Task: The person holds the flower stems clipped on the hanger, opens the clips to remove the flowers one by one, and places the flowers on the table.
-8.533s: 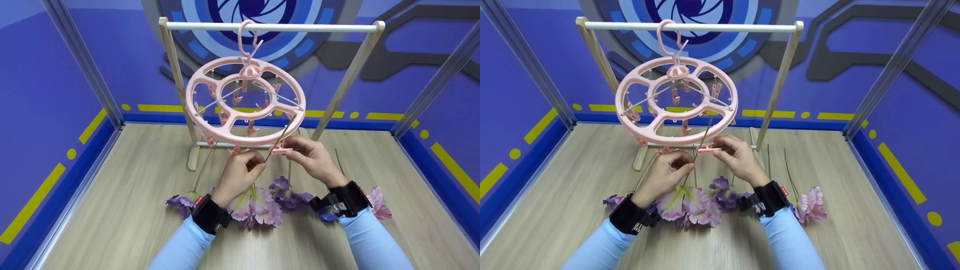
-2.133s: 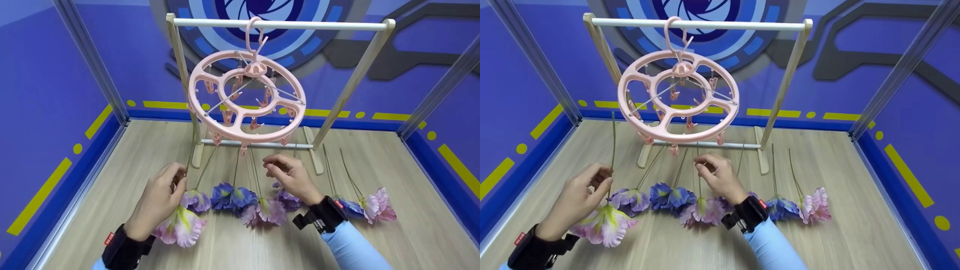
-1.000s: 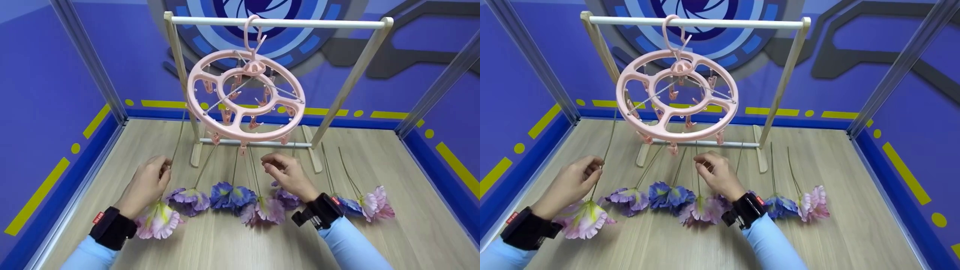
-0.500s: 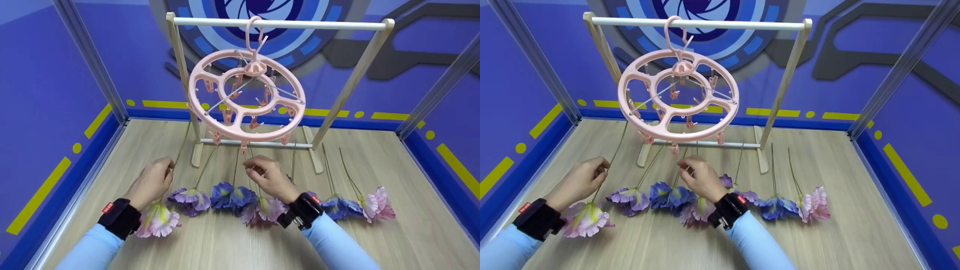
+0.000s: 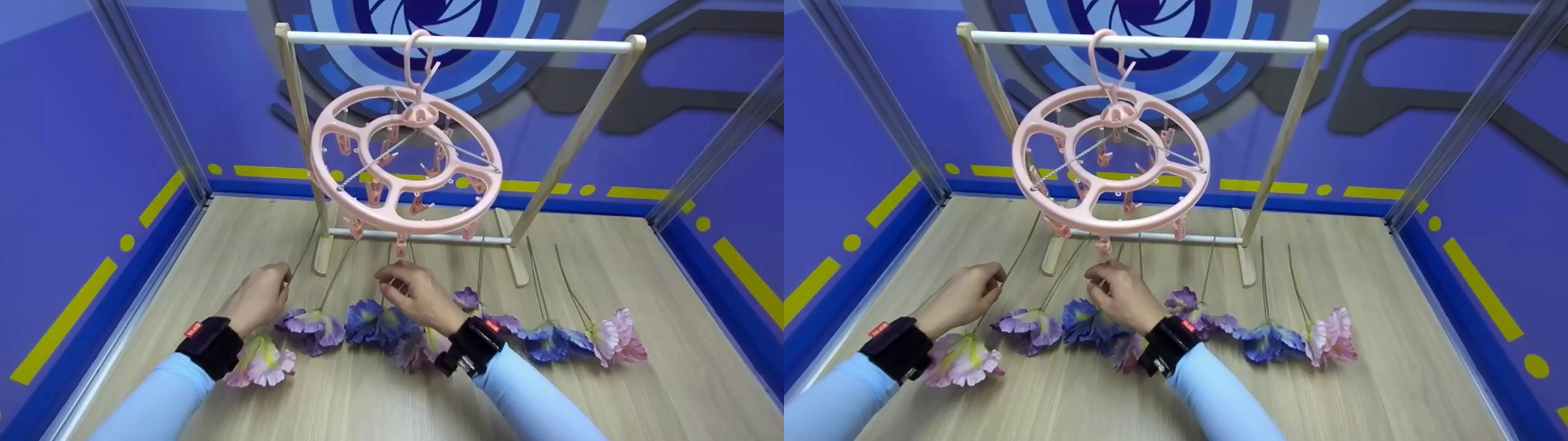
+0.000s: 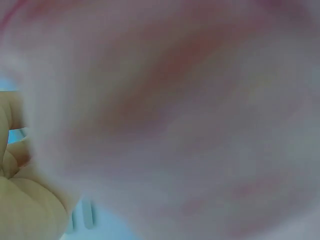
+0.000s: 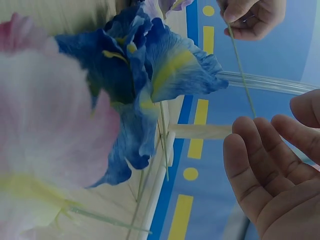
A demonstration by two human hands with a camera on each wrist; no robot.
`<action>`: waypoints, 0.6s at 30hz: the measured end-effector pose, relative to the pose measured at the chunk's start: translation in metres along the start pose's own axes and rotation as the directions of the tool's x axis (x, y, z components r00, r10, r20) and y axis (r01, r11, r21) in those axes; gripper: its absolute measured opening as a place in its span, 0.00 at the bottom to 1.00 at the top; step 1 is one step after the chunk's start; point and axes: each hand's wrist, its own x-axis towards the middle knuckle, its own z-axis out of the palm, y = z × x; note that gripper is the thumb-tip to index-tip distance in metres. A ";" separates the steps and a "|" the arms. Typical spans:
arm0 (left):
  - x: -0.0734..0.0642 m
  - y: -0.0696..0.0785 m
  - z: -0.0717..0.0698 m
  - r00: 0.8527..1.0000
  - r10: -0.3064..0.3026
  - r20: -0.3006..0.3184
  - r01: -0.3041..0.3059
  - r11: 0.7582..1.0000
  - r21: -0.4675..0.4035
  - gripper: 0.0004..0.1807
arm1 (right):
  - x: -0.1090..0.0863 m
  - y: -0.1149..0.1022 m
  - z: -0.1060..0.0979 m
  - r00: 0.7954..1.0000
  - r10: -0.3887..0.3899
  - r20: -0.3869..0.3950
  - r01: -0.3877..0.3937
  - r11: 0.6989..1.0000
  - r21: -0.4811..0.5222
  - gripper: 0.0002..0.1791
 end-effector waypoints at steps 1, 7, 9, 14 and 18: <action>0.001 -0.001 0.002 1.000 -0.004 0.004 0.004 1.000 0.001 0.06 | 0.001 0.000 0.001 1.000 -0.004 0.001 0.004 1.000 0.001 0.11; 0.008 -0.003 0.009 0.998 -0.039 0.057 0.038 0.999 0.017 0.06 | 0.003 0.001 0.005 1.000 -0.005 0.010 0.005 1.000 0.005 0.11; 0.011 -0.004 0.011 0.996 -0.051 0.078 0.049 0.998 0.027 0.07 | 0.004 0.001 0.006 1.000 -0.001 0.014 0.001 1.000 0.006 0.11; 0.020 -0.006 0.015 0.990 -0.084 0.111 0.076 0.994 0.072 0.08 | 0.006 -0.001 0.008 1.000 0.008 0.022 -0.008 1.000 0.016 0.11; 0.028 -0.008 0.018 0.989 -0.089 0.119 0.076 0.991 0.108 0.08 | 0.008 -0.001 0.010 0.999 0.017 0.028 -0.017 1.000 0.019 0.12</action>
